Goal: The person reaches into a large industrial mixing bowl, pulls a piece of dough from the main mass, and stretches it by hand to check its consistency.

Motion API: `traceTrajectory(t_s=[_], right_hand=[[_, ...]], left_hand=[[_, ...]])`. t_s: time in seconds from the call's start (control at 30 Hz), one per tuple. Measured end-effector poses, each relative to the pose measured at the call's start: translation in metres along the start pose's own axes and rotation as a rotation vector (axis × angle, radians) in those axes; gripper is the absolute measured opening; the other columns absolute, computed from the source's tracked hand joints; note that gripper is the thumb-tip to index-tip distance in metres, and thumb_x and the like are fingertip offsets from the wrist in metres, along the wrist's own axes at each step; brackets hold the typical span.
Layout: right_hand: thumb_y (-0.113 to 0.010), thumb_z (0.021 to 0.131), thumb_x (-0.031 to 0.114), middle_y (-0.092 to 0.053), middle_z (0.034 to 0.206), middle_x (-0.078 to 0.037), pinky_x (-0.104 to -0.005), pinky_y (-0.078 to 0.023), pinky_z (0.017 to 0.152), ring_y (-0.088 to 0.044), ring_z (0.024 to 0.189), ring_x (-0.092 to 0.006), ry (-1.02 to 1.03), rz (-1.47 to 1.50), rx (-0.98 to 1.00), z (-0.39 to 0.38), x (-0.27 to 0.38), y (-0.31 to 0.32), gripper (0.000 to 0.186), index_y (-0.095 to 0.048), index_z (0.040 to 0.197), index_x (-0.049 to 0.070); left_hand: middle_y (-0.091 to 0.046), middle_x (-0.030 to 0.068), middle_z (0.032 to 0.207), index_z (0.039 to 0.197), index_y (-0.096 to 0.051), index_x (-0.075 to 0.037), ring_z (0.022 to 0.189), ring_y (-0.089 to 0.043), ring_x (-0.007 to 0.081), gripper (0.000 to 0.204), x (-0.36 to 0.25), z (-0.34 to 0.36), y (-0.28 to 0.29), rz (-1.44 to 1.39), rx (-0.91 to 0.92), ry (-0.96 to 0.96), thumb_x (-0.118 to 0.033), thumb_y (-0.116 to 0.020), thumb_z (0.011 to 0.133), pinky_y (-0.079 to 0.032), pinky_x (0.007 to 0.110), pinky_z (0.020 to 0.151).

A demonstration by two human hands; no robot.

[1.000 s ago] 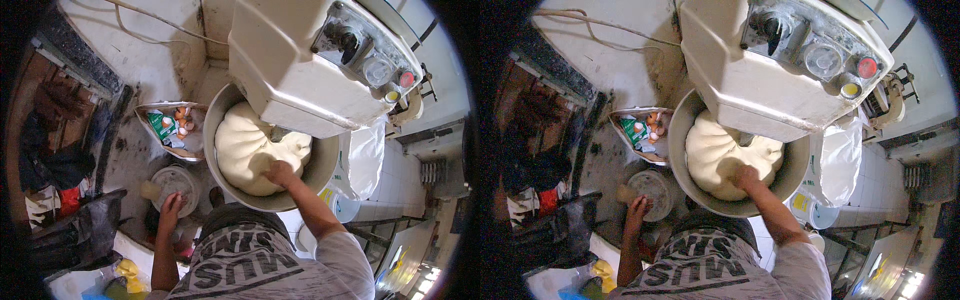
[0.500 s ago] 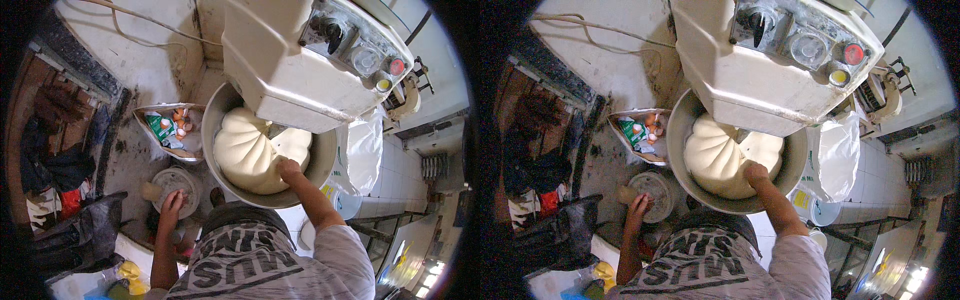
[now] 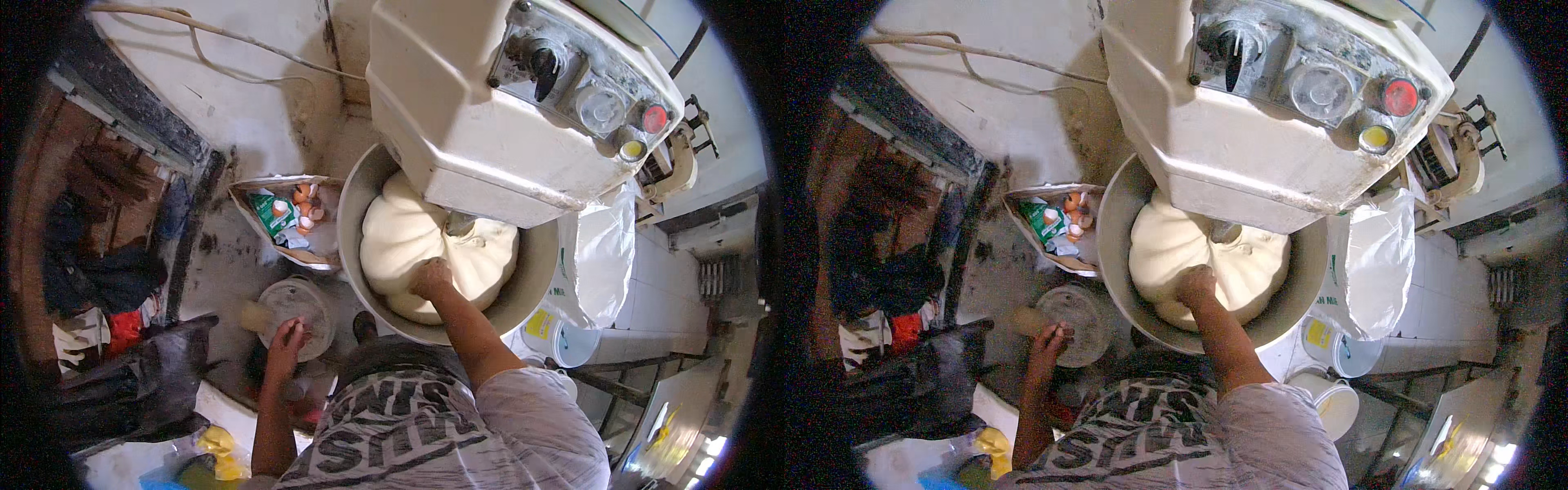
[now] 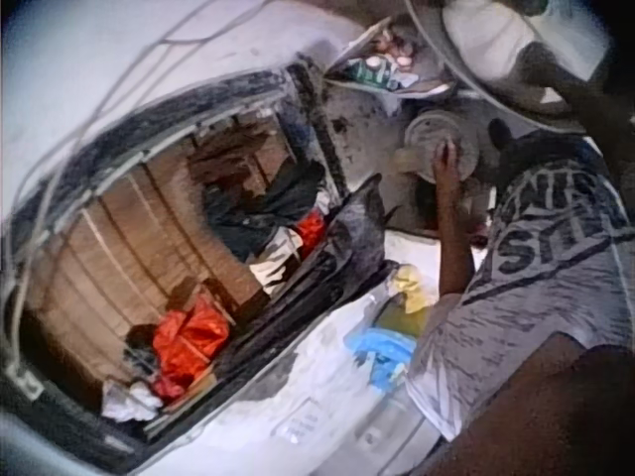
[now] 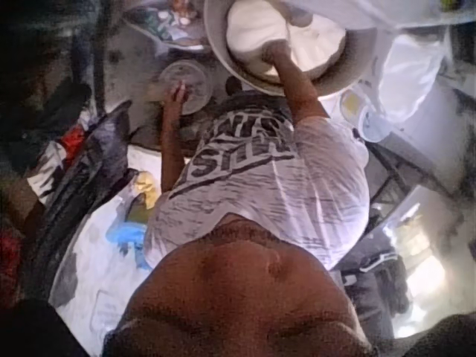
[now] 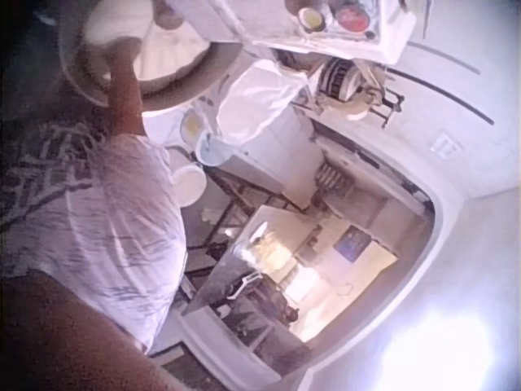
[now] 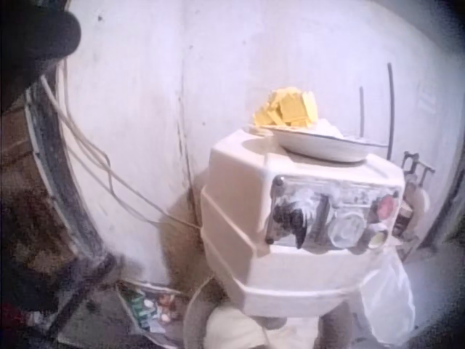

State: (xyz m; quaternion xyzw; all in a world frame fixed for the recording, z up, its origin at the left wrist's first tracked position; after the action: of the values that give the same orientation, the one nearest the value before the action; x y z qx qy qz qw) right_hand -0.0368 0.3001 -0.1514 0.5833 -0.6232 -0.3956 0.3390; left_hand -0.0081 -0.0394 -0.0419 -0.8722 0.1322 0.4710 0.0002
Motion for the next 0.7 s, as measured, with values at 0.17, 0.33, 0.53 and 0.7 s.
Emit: traceTrajectory(t_s=[0.17,0.33,0.53,0.7], right_hand=[[-0.051,0.081,0.017,-0.060,0.108,-0.015,-0.0348,-0.046,0.085,-0.057,0.102,-0.0252,-0.015,0.200,0.159,-0.013,-0.035,0.011,0.023,-0.063,0.097,0.005],[-0.052,0.080,0.019,-0.064,0.097,-0.013,-0.0380,-0.049,0.079,-0.061,0.093,-0.0264,0.117,0.012,-0.013,-0.036,-0.082,-0.022,0.020,-0.066,0.088,0.007],[-0.058,0.076,0.039,-0.062,0.099,-0.019,-0.0401,-0.049,0.079,-0.061,0.091,-0.0306,0.050,0.109,0.279,-0.053,-0.054,0.050,0.055,-0.051,0.114,0.000],[-0.065,0.071,0.054,-0.038,0.132,-0.026,-0.0356,-0.044,0.089,-0.050,0.113,-0.0301,-0.109,0.142,0.487,-0.014,-0.029,-0.031,0.095,-0.027,0.132,-0.009]], left_hand=[[-0.057,0.0102,0.107,0.115,-0.051,-0.001,0.094,-0.057,0.0184,0.031,0.001,-0.005,0.001,-0.063,-0.041,-0.023,-0.023,-0.048,0.092,-0.045,0.031,0.084],[-0.059,0.0120,0.104,0.114,-0.051,0.000,0.092,-0.058,0.0191,0.032,-0.021,-0.002,-0.012,0.085,-0.016,-0.015,-0.023,-0.048,0.092,-0.044,0.030,0.083],[-0.060,0.0127,0.104,0.114,-0.052,0.000,0.094,-0.058,0.0196,0.032,-0.008,0.006,-0.011,0.002,-0.015,-0.027,-0.023,-0.048,0.092,-0.044,0.030,0.083],[-0.059,0.0133,0.105,0.115,-0.051,0.000,0.094,-0.058,0.0201,0.033,-0.023,0.004,-0.017,0.035,0.049,-0.062,-0.023,-0.048,0.092,-0.045,0.031,0.085]])
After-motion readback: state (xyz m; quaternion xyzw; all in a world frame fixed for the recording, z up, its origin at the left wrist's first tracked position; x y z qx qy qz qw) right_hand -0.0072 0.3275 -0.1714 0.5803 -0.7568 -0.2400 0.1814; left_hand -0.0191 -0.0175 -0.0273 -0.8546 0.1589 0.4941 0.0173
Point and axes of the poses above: each hand's wrist, its own z-axis towards the middle knuckle, its own y-axis out of the back of the hand, x = y × z, the point moved 2 cm from there along z, towards the middle knuckle
